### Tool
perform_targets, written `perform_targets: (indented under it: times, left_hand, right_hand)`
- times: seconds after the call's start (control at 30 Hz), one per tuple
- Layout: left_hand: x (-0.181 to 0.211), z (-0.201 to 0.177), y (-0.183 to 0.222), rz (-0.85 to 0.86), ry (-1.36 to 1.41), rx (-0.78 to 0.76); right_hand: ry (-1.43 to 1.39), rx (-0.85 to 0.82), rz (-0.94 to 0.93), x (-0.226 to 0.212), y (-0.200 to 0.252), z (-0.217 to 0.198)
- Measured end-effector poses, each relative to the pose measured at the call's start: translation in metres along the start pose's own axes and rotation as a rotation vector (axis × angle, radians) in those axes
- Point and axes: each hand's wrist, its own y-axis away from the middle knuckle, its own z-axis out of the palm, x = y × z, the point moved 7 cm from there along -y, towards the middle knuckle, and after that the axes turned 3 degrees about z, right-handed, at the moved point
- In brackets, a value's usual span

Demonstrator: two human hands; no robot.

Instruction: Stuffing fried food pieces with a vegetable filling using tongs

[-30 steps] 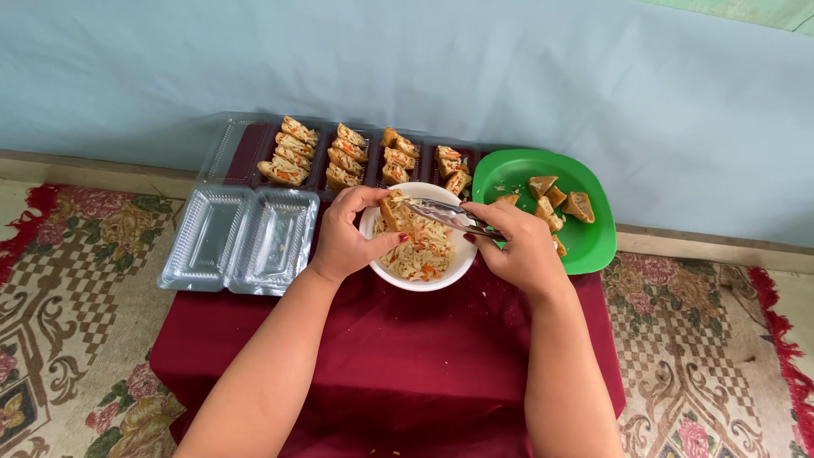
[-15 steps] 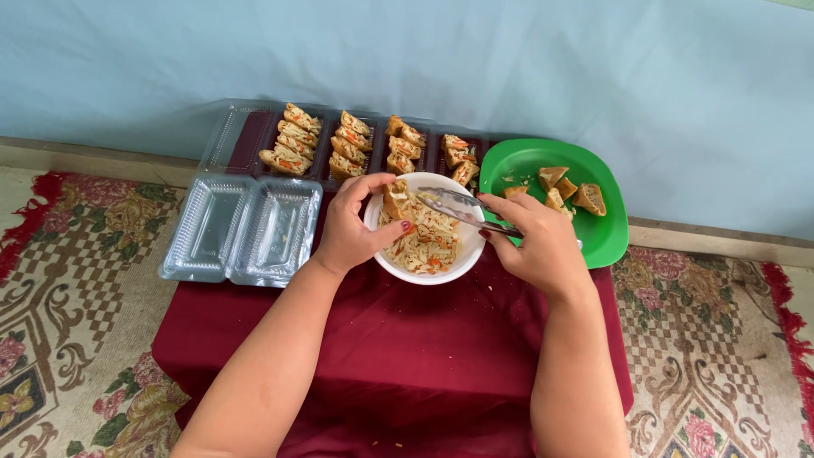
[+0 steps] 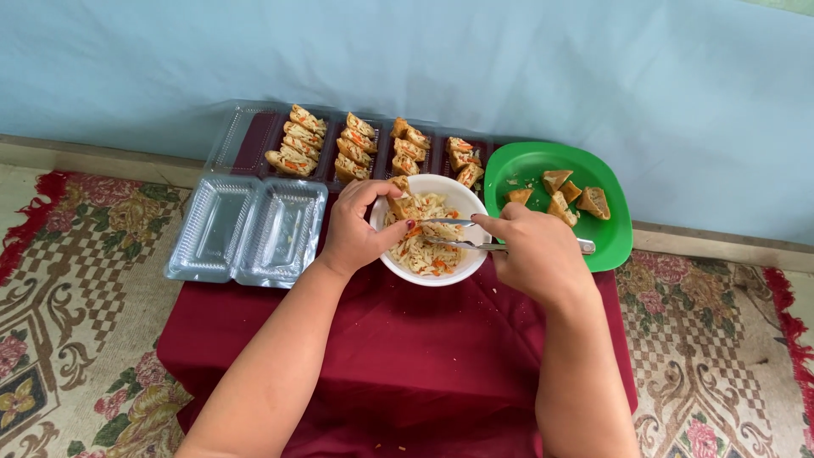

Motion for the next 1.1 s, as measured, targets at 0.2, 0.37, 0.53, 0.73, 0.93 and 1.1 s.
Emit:
perform_targets:
  times: [0.2,0.37,0.53,0.73,0.93,1.1]
  left_hand:
    - [0.002,-0.002,0.001,-0.036,0.016,0.02]
    - [0.005,-0.004,-0.001,-0.085,-0.003,-0.026]
    - [0.013,0.0,-0.006,-0.086,-0.056,-0.132]
    - [0.02,0.008,-0.005,-0.088,-0.119,-0.244]
    - [0.02,0.017,-0.007,-0.025,-0.371,-0.357]
    - [0.017,0.035,-0.015,-0.051,-0.659,-0.585]
  right_hand:
    - [0.08,-0.059,-0.028,-0.007,-0.009,0.014]
    - [-0.014,-0.06,-0.029,-0.005,-0.006,0.01]
    - [-0.152,-0.033,0.013,0.018,0.006,0.012]
    - [-0.282,0.038,0.034,0.034,0.009,0.017]
    - [-0.293,0.024,0.073,0.03,0.006,0.017]
    - [-0.316,0.016,0.075,0.03,0.004,0.015]
